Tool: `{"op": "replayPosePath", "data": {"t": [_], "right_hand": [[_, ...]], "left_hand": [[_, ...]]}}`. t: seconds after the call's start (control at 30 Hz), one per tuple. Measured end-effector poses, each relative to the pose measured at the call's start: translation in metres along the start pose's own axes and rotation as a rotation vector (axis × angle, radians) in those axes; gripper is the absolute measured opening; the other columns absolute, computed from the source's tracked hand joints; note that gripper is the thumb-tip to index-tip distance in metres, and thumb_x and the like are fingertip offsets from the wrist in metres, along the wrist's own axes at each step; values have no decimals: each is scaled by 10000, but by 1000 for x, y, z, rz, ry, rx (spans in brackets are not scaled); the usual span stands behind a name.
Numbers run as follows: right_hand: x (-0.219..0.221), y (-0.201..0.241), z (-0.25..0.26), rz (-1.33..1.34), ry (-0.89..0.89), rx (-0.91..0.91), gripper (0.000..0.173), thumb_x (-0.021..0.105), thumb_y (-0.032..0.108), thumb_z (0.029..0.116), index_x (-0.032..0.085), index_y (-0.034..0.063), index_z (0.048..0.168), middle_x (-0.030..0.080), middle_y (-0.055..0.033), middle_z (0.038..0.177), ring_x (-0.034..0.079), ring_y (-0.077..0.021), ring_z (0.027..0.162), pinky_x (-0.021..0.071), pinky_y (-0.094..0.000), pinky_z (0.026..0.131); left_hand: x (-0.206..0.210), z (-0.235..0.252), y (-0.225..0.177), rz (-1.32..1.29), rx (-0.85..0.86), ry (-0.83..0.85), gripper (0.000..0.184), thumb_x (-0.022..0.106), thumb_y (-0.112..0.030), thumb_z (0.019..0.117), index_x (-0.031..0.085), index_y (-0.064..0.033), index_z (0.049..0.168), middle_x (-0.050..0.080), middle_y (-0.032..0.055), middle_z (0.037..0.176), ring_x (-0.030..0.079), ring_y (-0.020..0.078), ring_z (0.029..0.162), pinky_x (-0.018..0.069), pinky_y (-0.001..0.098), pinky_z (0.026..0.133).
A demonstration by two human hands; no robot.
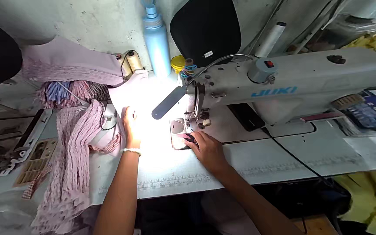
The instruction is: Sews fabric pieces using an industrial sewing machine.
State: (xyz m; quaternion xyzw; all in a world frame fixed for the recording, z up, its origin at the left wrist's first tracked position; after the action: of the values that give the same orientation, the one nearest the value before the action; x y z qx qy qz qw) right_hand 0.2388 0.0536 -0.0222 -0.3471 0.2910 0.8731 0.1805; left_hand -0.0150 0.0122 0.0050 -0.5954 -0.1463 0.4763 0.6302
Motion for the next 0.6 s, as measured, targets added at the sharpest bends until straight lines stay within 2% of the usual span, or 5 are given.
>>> {"op": "replayPosePath", "data": {"t": [0.2, 0.37, 0.43, 0.53, 0.6], "right_hand": [[14, 37, 24, -25, 206, 11, 251, 659, 218, 954, 721, -19, 1008, 704, -184, 860, 725, -344, 748, 579, -479, 644], [21, 62, 19, -5, 246, 8, 197, 598, 146, 968, 746, 17, 977, 722, -171, 846, 721, -342, 701, 550, -485, 571], [15, 61, 10, -1, 221, 14, 160, 608, 106, 945, 744, 21, 951, 716, -162, 806, 713, -339, 666, 537, -492, 543], [-4, 45, -9, -15, 163, 78, 222, 625, 202, 964, 741, 14, 967, 711, -146, 773, 711, -325, 631, 548, -501, 518], [-23, 27, -22, -27, 167, 177, 276, 650, 245, 954, 721, -17, 1001, 705, -176, 779, 710, -352, 640, 549, -527, 531]], "left_hand": [[-25, -78, -12, -53, -240, 8, 193, 504, -112, 1047, 553, -2, 1198, 563, 70, 882, 514, 80, 547, 450, 250, 455], [-27, -120, -17, -91, -129, 0, 186, 617, -150, 993, 617, 6, 1096, 610, 57, 937, 595, 50, 713, 501, 208, 595], [-25, -129, -19, 13, -80, 48, 227, 653, -200, 978, 650, 11, 1064, 637, 82, 958, 618, 101, 798, 525, 267, 698], [-25, -154, -30, 204, 70, 310, 301, 693, -287, 945, 723, 5, 1012, 686, 136, 969, 660, 266, 946, 534, 462, 864], [-27, -184, -43, 196, 246, 535, 260, 715, -276, 925, 741, -32, 1009, 702, 119, 968, 685, 242, 894, 572, 406, 809]]}}
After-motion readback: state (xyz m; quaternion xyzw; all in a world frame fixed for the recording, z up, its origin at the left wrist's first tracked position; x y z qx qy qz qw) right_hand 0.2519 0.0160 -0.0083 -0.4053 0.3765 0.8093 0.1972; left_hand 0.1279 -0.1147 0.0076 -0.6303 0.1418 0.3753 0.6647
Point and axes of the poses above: each hand's wrist, its own z-axis towards the middle knuckle, its own x-axis out of the palm, y = z × x, the point moved 2 cm from there along z, towards the middle knuckle
